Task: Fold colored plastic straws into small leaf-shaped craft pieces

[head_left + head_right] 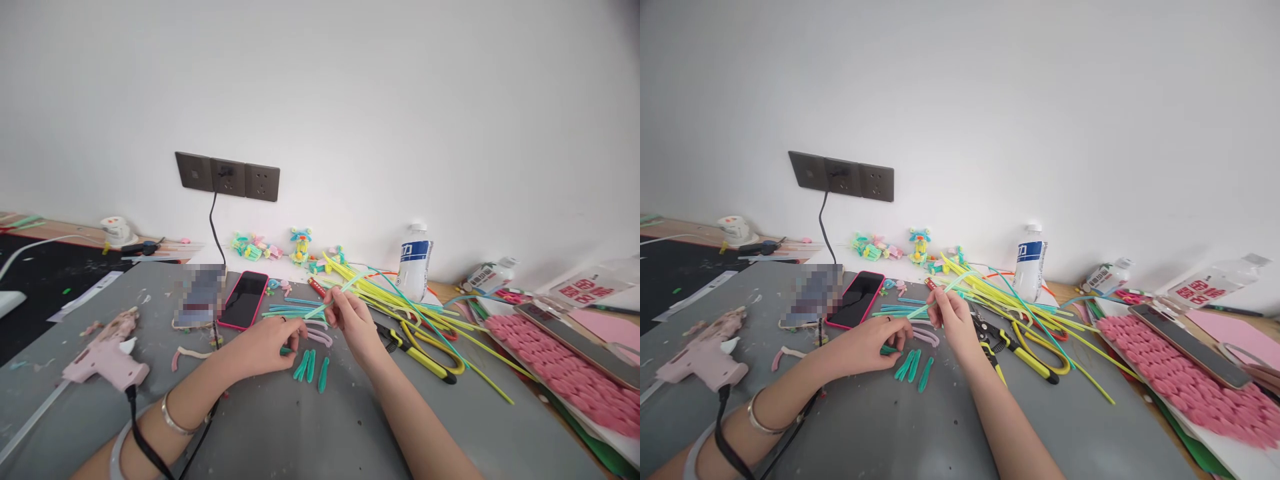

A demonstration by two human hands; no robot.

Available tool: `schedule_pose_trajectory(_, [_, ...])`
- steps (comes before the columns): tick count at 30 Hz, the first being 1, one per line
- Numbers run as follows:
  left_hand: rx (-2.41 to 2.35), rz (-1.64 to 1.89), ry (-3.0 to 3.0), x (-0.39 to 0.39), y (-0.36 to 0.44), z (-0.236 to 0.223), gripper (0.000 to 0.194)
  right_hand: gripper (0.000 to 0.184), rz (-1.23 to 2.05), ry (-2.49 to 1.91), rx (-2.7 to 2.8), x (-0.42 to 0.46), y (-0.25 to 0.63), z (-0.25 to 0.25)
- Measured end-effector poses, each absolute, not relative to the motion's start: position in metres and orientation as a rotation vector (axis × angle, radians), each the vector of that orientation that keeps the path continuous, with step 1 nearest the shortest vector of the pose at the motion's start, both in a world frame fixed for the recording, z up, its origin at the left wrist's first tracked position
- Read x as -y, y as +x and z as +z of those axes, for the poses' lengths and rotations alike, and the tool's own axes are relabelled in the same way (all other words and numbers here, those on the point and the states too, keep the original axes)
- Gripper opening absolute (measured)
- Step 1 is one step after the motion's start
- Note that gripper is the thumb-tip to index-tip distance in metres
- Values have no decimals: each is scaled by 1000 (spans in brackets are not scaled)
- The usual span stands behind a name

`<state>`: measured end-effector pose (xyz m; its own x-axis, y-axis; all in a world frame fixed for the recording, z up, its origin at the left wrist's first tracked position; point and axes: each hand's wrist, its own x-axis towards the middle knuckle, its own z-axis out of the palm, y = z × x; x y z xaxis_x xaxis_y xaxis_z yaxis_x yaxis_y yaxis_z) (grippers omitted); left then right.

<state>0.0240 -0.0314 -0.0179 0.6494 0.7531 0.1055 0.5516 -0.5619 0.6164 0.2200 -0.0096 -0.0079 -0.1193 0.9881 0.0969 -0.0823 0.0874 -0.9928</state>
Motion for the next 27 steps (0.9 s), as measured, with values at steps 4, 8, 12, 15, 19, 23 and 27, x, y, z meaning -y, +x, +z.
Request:
schedule_pose_trajectory(4, [-1045,636,2224,28,26,-18,22,44,1273,-977,1262,7,220,-10])
schedule_pose_trajectory(8, [-1086,910,2078,25,28,-12,10,43,1298,-949,1284,6,219,-11])
schedule_pose_trajectory(12, [-1030,1084,2030,24,28,-9,5,37,1386,-968,1484,16,214,-6])
schedule_pose_trajectory(15, [-965,1116,1984,26,28,-9,6,28,1498,-955,1489,22,212,-3])
schedule_pose_trajectory(19, [-936,1118,1901,29,29,-6,7,25,1645,-868,1359,23,214,-4])
schedule_pose_trajectory(23, [-953,1133,1829,30,30,-5,8,24,1796,-796,1275,22,218,-6])
schedule_pose_trajectory(27, [-967,1125,1857,28,29,-7,8,23,1857,-793,1227,20,219,-5])
